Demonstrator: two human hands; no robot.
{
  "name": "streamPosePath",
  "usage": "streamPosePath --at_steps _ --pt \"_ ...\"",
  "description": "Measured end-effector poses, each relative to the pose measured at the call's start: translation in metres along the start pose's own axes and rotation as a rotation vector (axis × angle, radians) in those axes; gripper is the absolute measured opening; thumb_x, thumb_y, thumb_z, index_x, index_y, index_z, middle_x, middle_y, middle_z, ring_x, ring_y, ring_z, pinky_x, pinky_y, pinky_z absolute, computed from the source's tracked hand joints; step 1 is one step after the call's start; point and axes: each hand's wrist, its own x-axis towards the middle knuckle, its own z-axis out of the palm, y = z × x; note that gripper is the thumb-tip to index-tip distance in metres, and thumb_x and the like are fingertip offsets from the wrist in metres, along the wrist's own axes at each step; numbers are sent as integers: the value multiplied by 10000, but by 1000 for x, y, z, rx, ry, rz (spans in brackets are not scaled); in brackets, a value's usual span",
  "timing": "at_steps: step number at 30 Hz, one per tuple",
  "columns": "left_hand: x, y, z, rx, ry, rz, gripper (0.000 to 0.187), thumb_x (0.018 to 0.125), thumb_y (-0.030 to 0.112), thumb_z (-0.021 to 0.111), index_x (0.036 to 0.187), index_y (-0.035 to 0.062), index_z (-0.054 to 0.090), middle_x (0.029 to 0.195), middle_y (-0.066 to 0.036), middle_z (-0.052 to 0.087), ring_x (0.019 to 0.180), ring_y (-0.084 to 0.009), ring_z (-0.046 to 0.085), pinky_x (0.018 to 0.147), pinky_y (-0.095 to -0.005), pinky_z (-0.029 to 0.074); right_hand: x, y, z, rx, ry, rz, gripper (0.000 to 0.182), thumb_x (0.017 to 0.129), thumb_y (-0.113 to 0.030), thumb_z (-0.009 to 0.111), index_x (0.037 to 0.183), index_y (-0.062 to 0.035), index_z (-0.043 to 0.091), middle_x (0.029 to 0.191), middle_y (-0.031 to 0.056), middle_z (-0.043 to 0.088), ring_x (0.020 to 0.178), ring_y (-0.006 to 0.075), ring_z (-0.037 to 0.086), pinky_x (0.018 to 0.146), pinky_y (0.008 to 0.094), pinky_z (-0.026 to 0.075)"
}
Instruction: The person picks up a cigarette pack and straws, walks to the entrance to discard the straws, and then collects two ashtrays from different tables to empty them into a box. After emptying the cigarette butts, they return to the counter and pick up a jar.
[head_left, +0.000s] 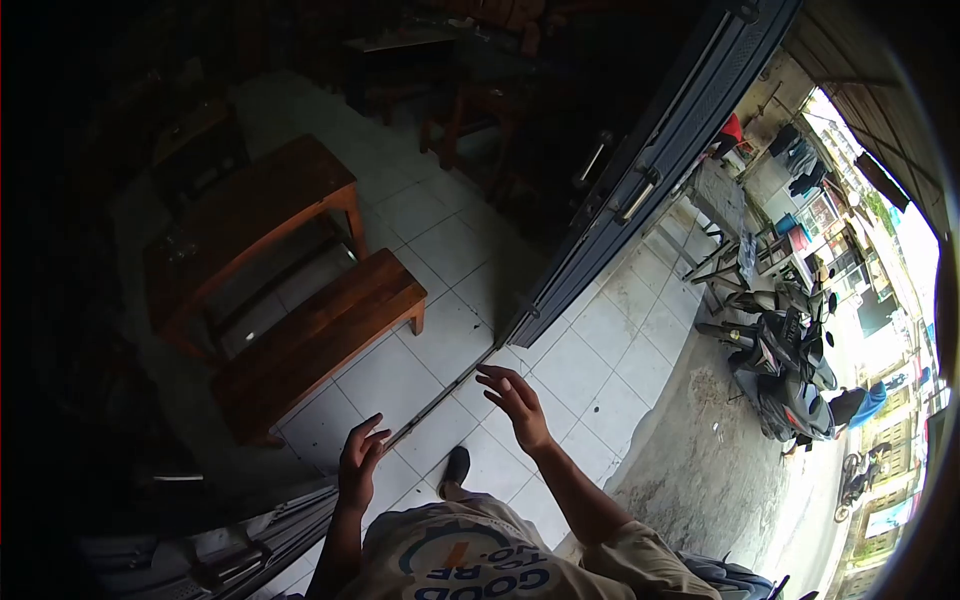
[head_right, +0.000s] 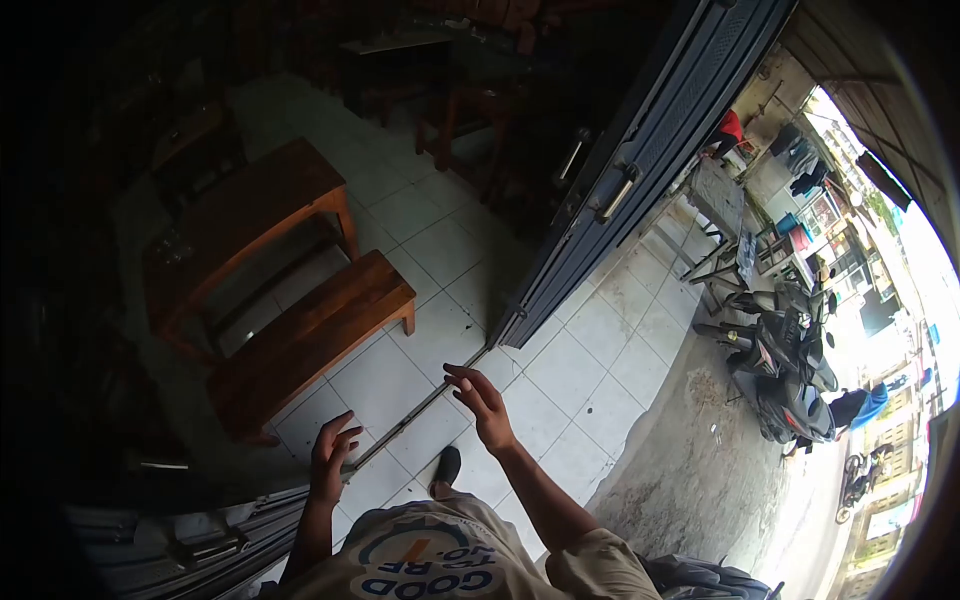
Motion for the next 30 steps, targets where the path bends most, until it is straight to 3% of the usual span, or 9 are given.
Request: streamPosePath --at_steps 2,9,12,14,18,22,25,30 --pt "29 12 4 16 100 16 594 1006 429 536 1432 28 436 1485 -140 466 1275 -271 552 1039 -427 444 45 -20 -12 -74 -80 -20 510 1054 -422 477 1398 -48 518 1409 109 554 1322 244 513 1100 402 388" --pt "137 57 7 70 297 102 689 999 518 489 1470 22 405 1525 -166 415 1334 -306 494 1081 -461 396 179 -58 -13 -38 -243 -122 466 1064 -373 476 1383 -37 521 1348 117 580 1306 227 508 1112 377 380" --pt "189 63 -2 53 265 153 635 1026 436 455 1513 44 340 1567 -153 350 1404 -298 409 1133 -459 338 227 -57 -15 20 -247 -106 464 1061 -375 484 1376 -37 523 1346 116 582 1288 231 526 1105 381 386" --pt "231 82 0 65 266 243 706 1007 512 473 1505 26 351 1567 -169 353 1421 -316 400 1146 -476 326 261 -60 -20 62 -212 -119 455 1060 -371 486 1372 -42 527 1351 117 579 1276 234 539 1099 382 390" --pt "312 120 -7 70 226 295 724 1003 514 484 1524 38 322 1581 -167 333 1460 -317 344 1175 -485 284 324 -86 -33 60 -144 -121 485 1060 -410 459 1361 -36 528 1406 139 559 1300 270 542 1095 436 407" --pt "402 164 -7 43 146 302 802 977 543 533 1548 48 264 1612 -162 278 1491 -322 284 1194 -494 244 398 -120 -47 44 -69 -130 499 1060 -423 449 1355 -29 530 1413 160 549 1283 289 558 1091 437 415" --pt "466 188 9 61 10 293 822 965 569 541 1555 70 259 1626 -139 257 1503 -321 255 1197 -513 220 442 -138 -55 45 -38 -201 530 1055 -443 448 1346 -7 528 1392 186 559 1273 316 564 1095 447 413" --pt "565 194 65 0 -9 341 820 953 557 566 1559 92 269 1623 -121 274 1500 -304 260 1194 -510 216 534 -146 -84 149 -22 -224 524 1056 -438 450 1337 -3 526 1377 189 571 1248 310 579 1066 446 430"
